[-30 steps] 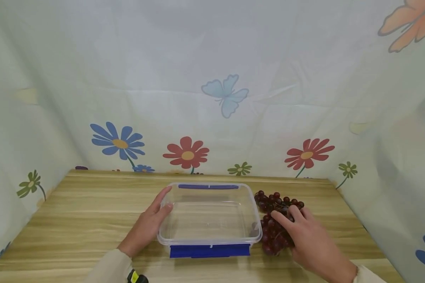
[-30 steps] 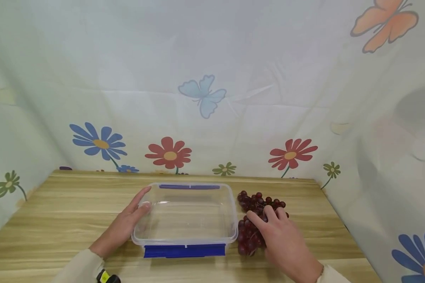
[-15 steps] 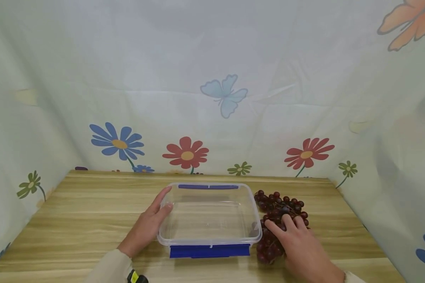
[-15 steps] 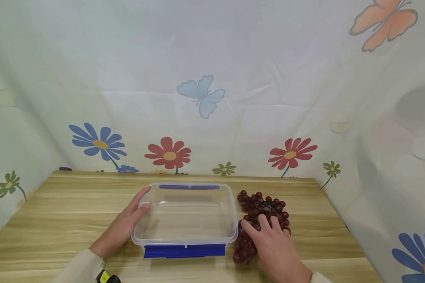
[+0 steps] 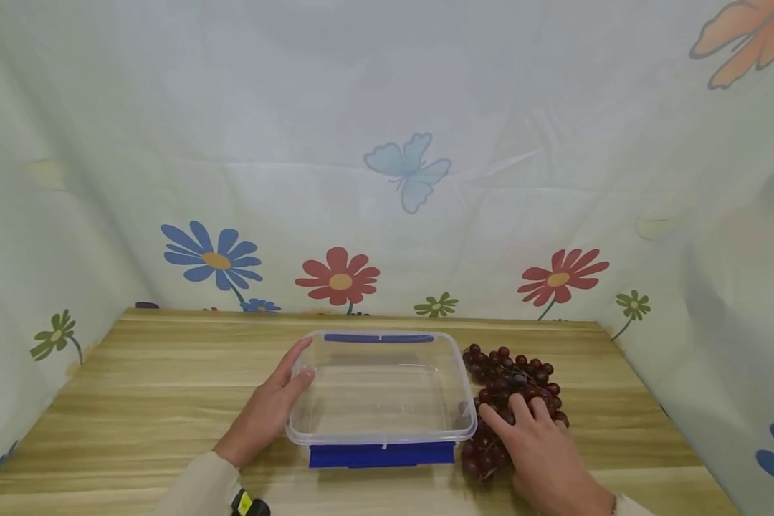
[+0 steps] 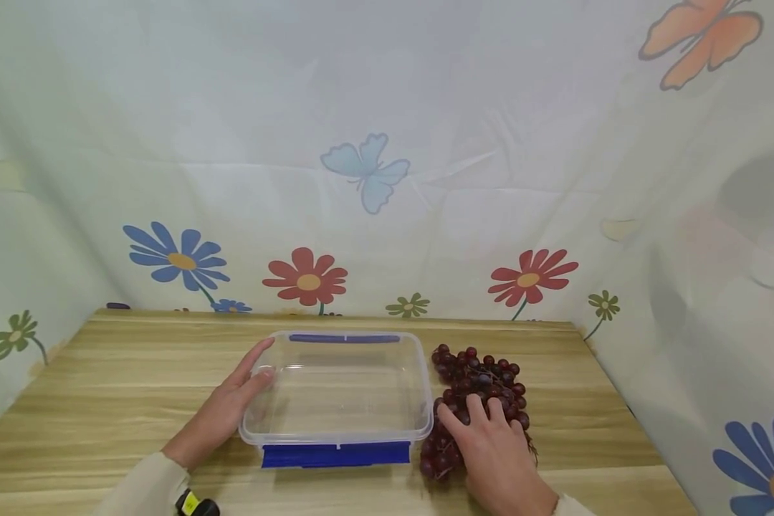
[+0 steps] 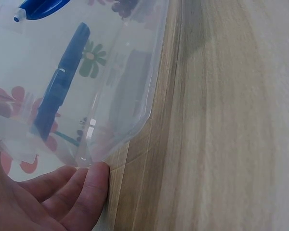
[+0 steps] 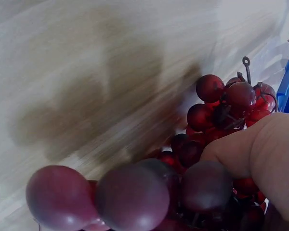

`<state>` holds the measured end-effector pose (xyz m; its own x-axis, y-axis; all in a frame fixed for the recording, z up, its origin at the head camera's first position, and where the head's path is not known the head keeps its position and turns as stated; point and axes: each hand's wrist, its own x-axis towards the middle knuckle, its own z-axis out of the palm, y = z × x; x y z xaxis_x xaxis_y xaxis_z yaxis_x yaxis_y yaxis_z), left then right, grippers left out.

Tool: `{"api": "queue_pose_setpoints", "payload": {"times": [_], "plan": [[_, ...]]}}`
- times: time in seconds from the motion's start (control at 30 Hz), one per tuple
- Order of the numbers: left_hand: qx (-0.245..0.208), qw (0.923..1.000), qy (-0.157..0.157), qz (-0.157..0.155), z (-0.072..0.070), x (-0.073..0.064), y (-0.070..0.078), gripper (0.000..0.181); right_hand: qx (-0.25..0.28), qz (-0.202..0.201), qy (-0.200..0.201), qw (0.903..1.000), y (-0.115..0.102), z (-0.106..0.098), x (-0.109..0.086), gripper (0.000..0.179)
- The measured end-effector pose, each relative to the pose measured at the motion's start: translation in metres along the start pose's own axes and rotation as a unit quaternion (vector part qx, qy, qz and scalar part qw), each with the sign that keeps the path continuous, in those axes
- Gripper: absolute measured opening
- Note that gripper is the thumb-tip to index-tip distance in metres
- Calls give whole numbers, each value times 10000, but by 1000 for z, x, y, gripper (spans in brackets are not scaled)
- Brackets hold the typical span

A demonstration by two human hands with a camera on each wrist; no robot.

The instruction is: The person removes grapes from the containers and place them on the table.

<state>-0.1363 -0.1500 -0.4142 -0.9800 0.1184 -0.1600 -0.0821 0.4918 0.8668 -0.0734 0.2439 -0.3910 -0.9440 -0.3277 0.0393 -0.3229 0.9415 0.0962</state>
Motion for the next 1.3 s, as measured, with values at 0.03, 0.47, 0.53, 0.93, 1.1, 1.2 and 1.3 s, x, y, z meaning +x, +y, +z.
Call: {"api": "queue_pose_setpoints", "payload": {"times": [0.03,0.47,0.53,0.93,1.1,1.2,1.3], "plan": [[-6,10000,-7,3,0,0,0,56,-18,-5,8,10000,0,1,-1,79],[-46,10000,-26,22,-1,1,-1,56,-153,34,-798,9967,7,9,-7,73],[-49,10000,-15,9,0,1,-1,56,-219,30,-897,9957,7,11,-6,75],[-19,10000,1,-38,0,2,-3,58,-592,15,-547,9967,4,35,-19,97],[-53,10000,-26,-25,0,3,-5,59,-566,45,-450,9974,1,43,-19,86],[-68,9999,-52,-54,1,4,-4,58,-556,127,-488,9972,1,43,-19,88],[-63,9999,-53,-68,1,4,-4,57,-436,132,-530,9976,1,41,-18,80]]}}
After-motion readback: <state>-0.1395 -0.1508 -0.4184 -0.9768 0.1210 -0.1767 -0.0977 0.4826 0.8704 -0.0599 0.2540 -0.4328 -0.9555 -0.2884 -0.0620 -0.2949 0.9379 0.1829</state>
